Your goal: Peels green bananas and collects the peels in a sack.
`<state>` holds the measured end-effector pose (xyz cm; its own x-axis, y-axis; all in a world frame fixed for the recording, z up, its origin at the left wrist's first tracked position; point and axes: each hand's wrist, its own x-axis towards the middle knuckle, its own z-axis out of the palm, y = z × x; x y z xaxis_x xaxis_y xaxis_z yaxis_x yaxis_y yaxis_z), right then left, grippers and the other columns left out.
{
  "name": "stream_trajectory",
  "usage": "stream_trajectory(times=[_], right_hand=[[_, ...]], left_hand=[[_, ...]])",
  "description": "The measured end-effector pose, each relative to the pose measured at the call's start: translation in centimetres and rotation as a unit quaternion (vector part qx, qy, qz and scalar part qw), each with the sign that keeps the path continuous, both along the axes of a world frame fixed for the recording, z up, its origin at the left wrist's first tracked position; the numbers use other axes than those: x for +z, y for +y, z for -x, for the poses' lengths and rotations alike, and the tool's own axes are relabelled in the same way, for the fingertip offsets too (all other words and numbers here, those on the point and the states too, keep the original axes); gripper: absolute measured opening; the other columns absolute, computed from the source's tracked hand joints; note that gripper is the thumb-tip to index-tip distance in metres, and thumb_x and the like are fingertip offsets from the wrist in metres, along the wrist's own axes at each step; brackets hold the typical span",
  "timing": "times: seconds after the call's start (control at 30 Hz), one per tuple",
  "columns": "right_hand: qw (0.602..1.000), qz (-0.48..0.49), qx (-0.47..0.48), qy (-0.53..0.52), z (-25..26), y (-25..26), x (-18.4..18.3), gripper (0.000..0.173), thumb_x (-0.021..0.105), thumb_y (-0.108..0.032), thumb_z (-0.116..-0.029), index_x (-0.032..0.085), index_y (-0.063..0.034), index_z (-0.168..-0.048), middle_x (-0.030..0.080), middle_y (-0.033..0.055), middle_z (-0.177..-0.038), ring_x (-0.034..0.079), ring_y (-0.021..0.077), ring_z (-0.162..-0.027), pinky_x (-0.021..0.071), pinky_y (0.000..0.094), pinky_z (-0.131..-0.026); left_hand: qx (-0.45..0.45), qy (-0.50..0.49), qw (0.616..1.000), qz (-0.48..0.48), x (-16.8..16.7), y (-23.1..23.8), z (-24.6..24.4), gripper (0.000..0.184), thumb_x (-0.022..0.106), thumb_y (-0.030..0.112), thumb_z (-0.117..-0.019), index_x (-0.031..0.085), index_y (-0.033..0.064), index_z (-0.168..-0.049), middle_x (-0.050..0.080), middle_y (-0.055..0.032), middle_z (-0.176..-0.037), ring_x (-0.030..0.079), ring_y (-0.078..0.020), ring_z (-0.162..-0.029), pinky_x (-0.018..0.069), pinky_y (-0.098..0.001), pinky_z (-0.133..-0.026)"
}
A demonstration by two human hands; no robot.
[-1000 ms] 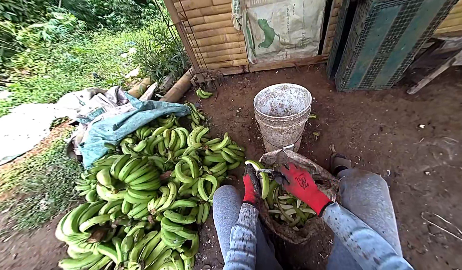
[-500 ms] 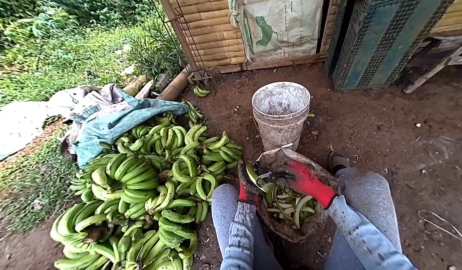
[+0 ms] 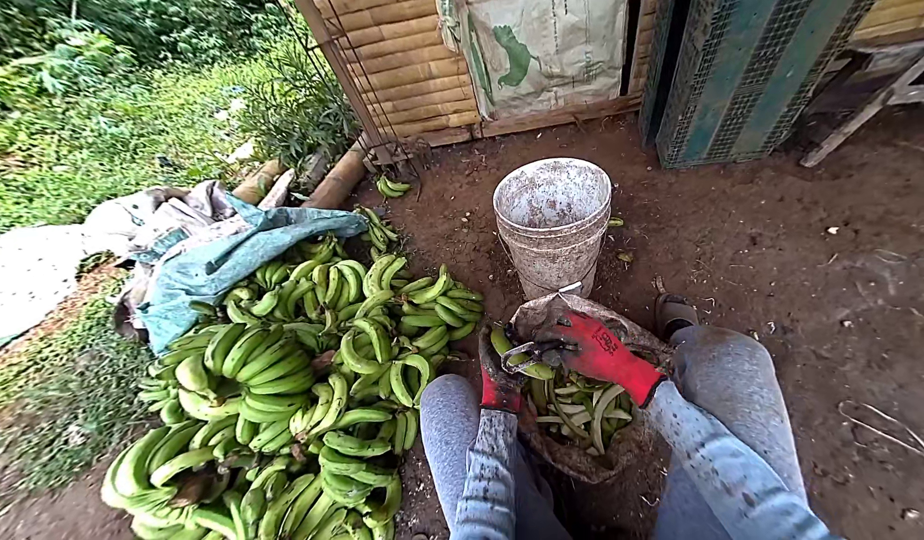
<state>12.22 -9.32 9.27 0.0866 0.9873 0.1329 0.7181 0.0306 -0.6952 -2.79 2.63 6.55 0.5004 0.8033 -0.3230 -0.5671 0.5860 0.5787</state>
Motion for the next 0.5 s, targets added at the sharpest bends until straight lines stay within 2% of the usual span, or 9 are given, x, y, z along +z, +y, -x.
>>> stream_trajectory(times=[0.07,0.17,0.27,0.33,0.4,0.47,0.5], right_hand=[[0.999,-0.011,0.032,-0.009,-0.5,-0.6,0.1,0.035,0.068,-0.034,-0.0949,0.074,-0.0188,-0.126,0.067,0.0185,-0.125,0.061,0.0344,-0.121,0.0422,0.0520,-0.110],[0.999,-0.017,0.040,-0.026,-1.1,-1.1,-0.1,0.034,0.071,-0.036,-0.0933,0.075,-0.0209,-0.123,0.068,0.0172,-0.122,0.061,0.0339,-0.120,0.0412,0.0528,-0.109],[0.997,-0.003,0.038,-0.061,-1.1,-1.1,0.0,0.034,0.069,-0.034,-0.0951,0.074,-0.0220,-0.126,0.067,0.0202,-0.126,0.060,0.0377,-0.123,0.0386,0.0550,-0.112],[0.996,0.004,0.047,-0.078,-0.5,-1.0,0.2,0.033,0.066,-0.031,-0.0966,0.073,-0.0221,-0.128,0.066,0.0235,-0.126,0.058,0.0413,-0.123,0.0372,0.0576,-0.111],[0.996,0.003,0.035,-0.084,0.5,-0.8,0.3,0.034,0.063,-0.029,-0.0986,0.072,-0.0212,-0.130,0.065,0.0255,-0.125,0.059,0.0437,-0.122,0.0379,0.0589,-0.110],[0.996,0.032,0.005,-0.083,1.4,-0.3,0.5,0.037,0.058,-0.027,-0.1010,0.069,-0.0192,-0.135,0.064,0.0266,-0.128,0.059,0.0448,-0.123,0.0387,0.0587,-0.110],[0.995,0.059,-0.014,-0.078,1.6,0.2,0.5,0.038,0.055,-0.026,-0.1018,0.067,-0.0182,-0.137,0.063,0.0262,-0.131,0.058,0.0440,-0.125,0.0387,0.0580,-0.110]], left_hand=[[0.007,-0.042,0.997,0.058,0.3,1.6,0.8,0.053,0.022,0.046,-0.1081,0.052,0.0101,-0.084,0.055,-0.0025,-0.060,0.058,-0.0135,-0.048,0.0528,-0.0271,-0.045],[0.010,-0.048,0.995,0.086,0.7,1.5,1.4,0.053,0.021,0.044,-0.1079,0.052,0.0104,-0.080,0.056,-0.0024,-0.058,0.059,-0.0139,-0.048,0.0526,-0.0266,-0.047],[-0.012,-0.056,0.993,0.105,0.4,1.2,1.1,0.054,0.022,0.046,-0.1070,0.051,0.0102,-0.080,0.055,-0.0021,-0.058,0.057,-0.0136,-0.047,0.0521,-0.0263,-0.045],[-0.011,-0.035,0.996,0.086,0.5,1.0,0.8,0.052,0.024,0.047,-0.1078,0.051,0.0100,-0.084,0.053,-0.0023,-0.059,0.056,-0.0136,-0.045,0.0513,-0.0269,-0.043],[-0.003,0.014,1.000,0.025,1.3,0.2,0.4,0.049,0.024,0.044,-0.1100,0.052,0.0101,-0.089,0.054,-0.0014,-0.060,0.056,-0.0115,-0.045,0.0515,-0.0255,-0.042],[0.002,0.056,0.997,-0.052,1.0,-0.9,0.0,0.047,0.023,0.041,-0.1117,0.055,0.0116,-0.094,0.057,-0.0010,-0.065,0.059,-0.0107,-0.051,0.0532,-0.0269,-0.047],[0.009,0.083,0.992,-0.095,0.6,-1.3,0.0,0.044,0.023,0.040,-0.1121,0.056,0.0116,-0.101,0.059,-0.0023,-0.072,0.061,-0.0115,-0.058,0.0549,-0.0285,-0.051]])
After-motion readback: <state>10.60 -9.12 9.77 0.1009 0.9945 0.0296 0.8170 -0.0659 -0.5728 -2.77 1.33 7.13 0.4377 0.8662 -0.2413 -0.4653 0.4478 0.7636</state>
